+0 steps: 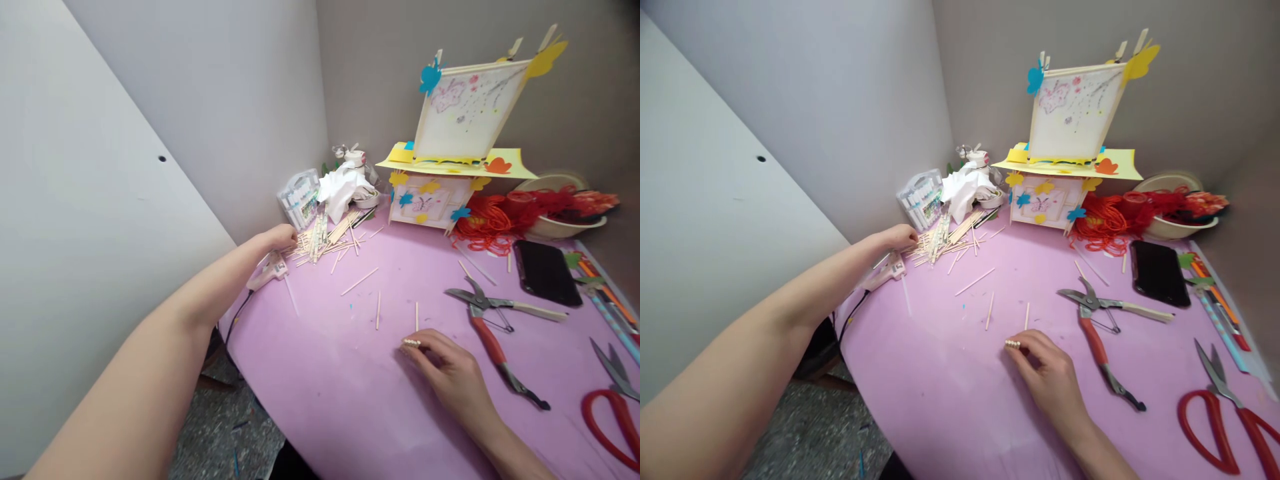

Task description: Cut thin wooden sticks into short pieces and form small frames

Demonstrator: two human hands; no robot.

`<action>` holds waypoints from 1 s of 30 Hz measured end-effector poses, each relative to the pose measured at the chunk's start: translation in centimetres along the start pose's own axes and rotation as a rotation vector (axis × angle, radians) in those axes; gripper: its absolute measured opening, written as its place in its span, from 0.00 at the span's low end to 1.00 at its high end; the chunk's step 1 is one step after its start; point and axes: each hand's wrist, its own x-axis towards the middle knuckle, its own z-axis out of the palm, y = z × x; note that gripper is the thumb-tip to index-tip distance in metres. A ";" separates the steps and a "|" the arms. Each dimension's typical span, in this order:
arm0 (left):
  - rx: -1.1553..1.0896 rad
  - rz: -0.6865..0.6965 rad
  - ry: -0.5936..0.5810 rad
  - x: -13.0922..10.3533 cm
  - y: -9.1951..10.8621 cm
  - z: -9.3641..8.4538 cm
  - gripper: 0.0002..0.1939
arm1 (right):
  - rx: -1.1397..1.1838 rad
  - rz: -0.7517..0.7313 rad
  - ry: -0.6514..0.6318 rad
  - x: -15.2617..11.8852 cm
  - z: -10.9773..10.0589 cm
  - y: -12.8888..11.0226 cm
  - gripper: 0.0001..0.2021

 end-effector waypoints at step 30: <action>-0.922 0.508 0.155 -16.4 22.3 14.0 0.05 | 0.114 0.078 0.074 0.7 -1.4 -0.5 0.06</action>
